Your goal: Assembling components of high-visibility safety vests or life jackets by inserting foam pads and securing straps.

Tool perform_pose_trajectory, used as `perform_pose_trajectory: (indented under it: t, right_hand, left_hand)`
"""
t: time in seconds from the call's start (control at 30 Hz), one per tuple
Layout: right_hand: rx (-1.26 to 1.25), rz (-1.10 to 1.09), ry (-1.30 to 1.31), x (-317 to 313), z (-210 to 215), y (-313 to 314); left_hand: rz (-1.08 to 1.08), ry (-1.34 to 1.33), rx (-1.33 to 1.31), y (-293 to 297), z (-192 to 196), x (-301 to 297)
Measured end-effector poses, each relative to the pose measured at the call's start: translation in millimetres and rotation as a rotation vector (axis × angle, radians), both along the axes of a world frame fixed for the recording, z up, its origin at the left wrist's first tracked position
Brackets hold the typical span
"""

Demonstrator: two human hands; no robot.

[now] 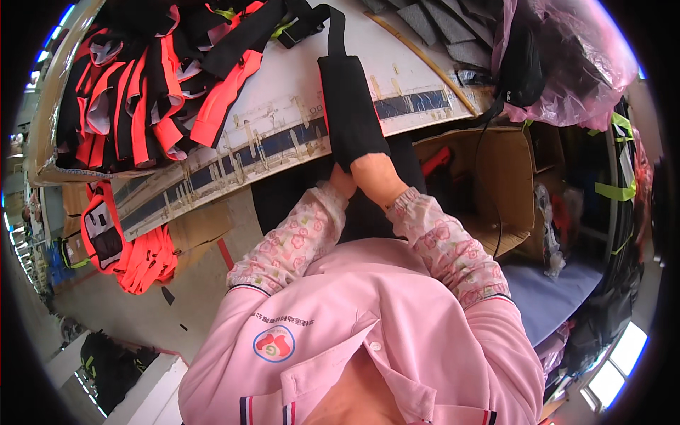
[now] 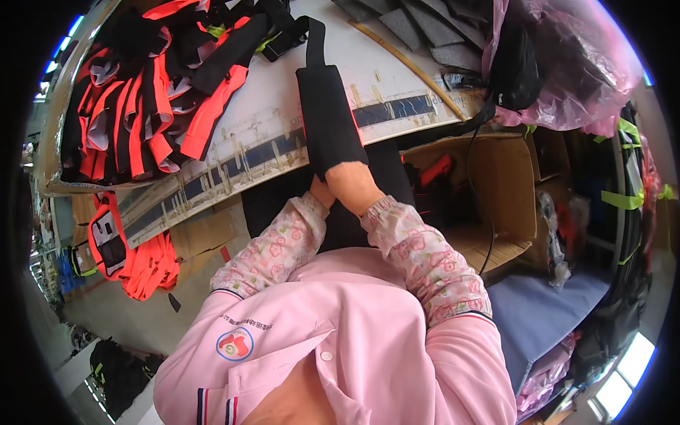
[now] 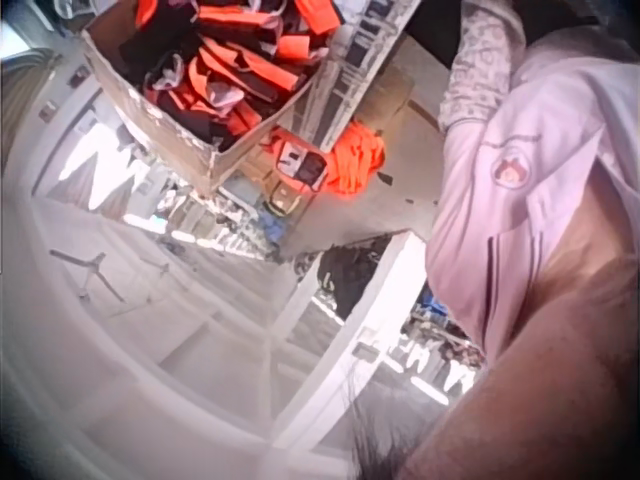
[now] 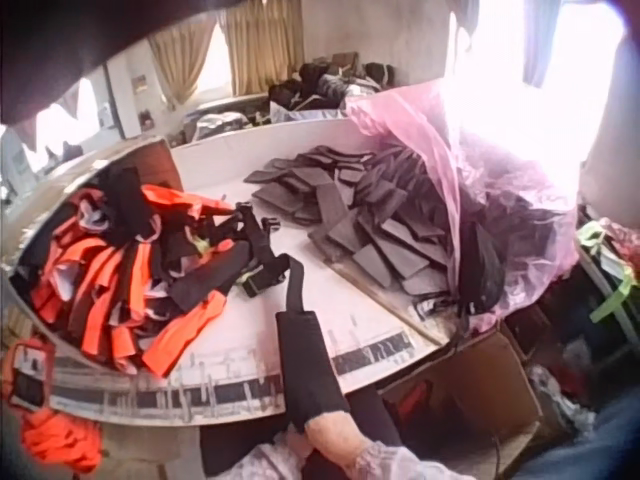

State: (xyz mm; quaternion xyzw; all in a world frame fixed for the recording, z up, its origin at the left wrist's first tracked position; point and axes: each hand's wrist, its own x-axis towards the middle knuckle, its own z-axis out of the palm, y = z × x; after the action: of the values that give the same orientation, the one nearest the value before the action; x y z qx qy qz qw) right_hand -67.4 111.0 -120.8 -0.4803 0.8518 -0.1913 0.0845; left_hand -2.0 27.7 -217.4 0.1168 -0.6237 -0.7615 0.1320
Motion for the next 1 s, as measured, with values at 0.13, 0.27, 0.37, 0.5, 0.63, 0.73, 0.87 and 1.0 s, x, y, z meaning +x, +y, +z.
perform_pose_trajectory:
  t: [0.13,0.27,0.37,0.5,0.63,0.73,0.87,1.0]
  right_hand:
    - [0.159,0.005,0.072,-11.7,23.7,-24.4]
    - [0.288,0.058,0.037,-10.2,19.7,-25.1]
    - [0.269,-0.017,-0.123,13.1,44.9,-19.3]
    - [-0.022,-0.045,-0.14,29.4,26.8,-5.5]
    - [-0.167,-0.086,-0.171,23.4,2.9,-12.8]
    - [-0.047,-0.119,-0.177,21.3,2.3,-18.0]
    - [0.113,-0.184,-0.262,9.4,-3.0,-20.3]
    - [0.294,-0.026,-0.283,-0.5,5.0,-42.9]
  left_hand:
    - [-0.063,-0.434,-0.297,-11.3,-14.9,-4.5]
    - [-0.047,-0.211,-0.322,-9.1,-11.7,-6.7]
    - [-0.011,-0.109,-0.406,-37.7,18.0,-41.2]
    - [0.002,-0.079,-0.479,-49.4,28.6,-41.6]
    - [-0.011,-0.132,-0.496,-39.6,11.7,-21.7]
    - [-0.023,-0.185,-0.501,-35.0,-5.2,-7.2]
    - [-0.066,-0.244,-0.495,-20.1,-15.0,8.2]
    - [0.073,-0.012,-0.2,-22.6,-73.2,4.1]
